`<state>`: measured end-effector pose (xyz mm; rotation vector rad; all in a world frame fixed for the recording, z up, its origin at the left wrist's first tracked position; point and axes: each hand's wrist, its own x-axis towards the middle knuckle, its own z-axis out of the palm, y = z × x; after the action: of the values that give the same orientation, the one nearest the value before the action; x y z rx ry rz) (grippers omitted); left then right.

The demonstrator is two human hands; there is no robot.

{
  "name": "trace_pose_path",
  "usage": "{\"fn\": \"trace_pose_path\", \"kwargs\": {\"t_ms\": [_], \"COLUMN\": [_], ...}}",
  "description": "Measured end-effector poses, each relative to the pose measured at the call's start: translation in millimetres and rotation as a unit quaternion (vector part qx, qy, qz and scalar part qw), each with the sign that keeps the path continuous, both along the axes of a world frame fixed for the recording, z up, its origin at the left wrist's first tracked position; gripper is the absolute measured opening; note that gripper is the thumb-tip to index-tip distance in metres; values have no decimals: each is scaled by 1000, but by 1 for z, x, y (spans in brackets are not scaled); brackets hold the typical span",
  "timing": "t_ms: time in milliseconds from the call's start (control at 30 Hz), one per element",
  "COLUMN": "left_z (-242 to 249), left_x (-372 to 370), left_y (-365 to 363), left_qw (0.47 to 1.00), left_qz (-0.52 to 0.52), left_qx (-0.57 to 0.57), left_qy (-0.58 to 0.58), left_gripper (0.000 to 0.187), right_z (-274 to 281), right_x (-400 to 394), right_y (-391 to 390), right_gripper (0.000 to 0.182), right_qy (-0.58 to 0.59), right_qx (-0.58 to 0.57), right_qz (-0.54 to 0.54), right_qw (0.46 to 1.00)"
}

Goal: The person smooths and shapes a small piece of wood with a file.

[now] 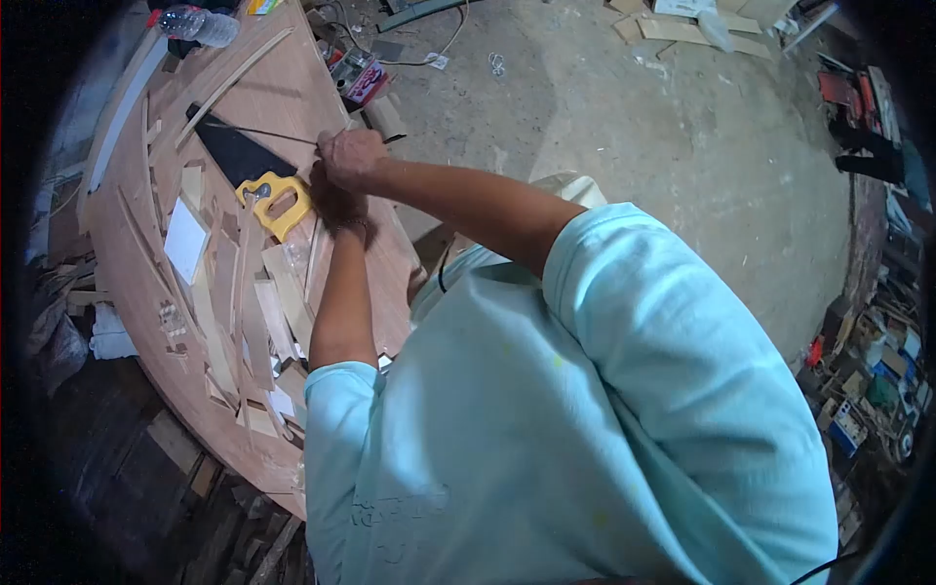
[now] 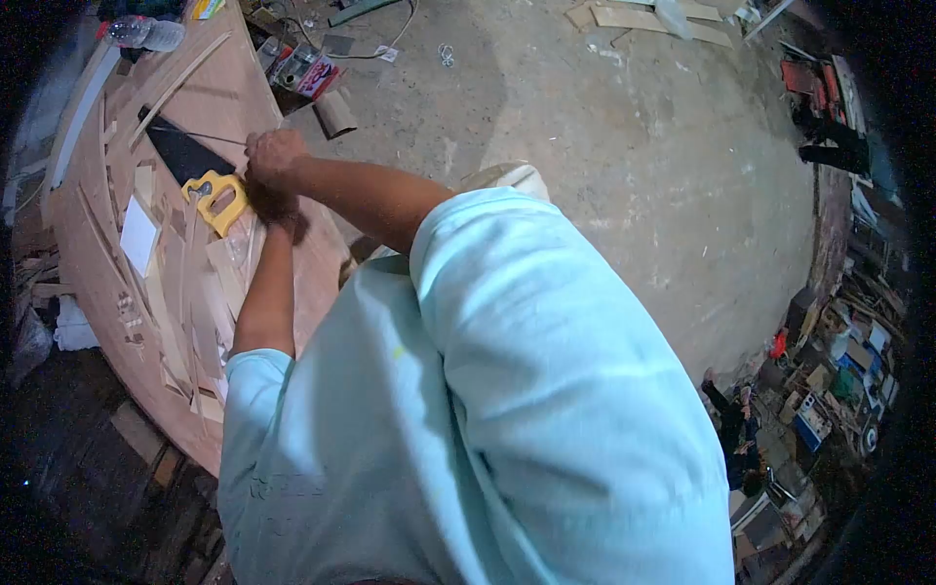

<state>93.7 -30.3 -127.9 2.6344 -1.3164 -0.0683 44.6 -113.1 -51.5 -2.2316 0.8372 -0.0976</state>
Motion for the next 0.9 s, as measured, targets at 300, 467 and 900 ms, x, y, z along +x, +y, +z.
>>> {"fn": "trace_pose_path", "kwargs": {"t_ms": [300, 467, 900], "left_z": [-23, -9, -5], "left_x": [2, 3, 7], "left_y": [8, 8, 1], "left_qw": [996, 988, 995], "left_qz": [82, 101, 79], "left_qx": [-18, -60, -8], "left_qy": [-19, -97, -56], "left_gripper": [45, 50, 17], "right_z": [-7, -40, -58], "right_x": [-46, -43, -40], "right_y": [-13, -1, -7], "right_gripper": [22, 22, 21], "right_qy": [106, 38, -45], "right_qx": [11, -5, -40], "right_qz": [82, 18, 45], "right_qw": [991, 999, 997]}}
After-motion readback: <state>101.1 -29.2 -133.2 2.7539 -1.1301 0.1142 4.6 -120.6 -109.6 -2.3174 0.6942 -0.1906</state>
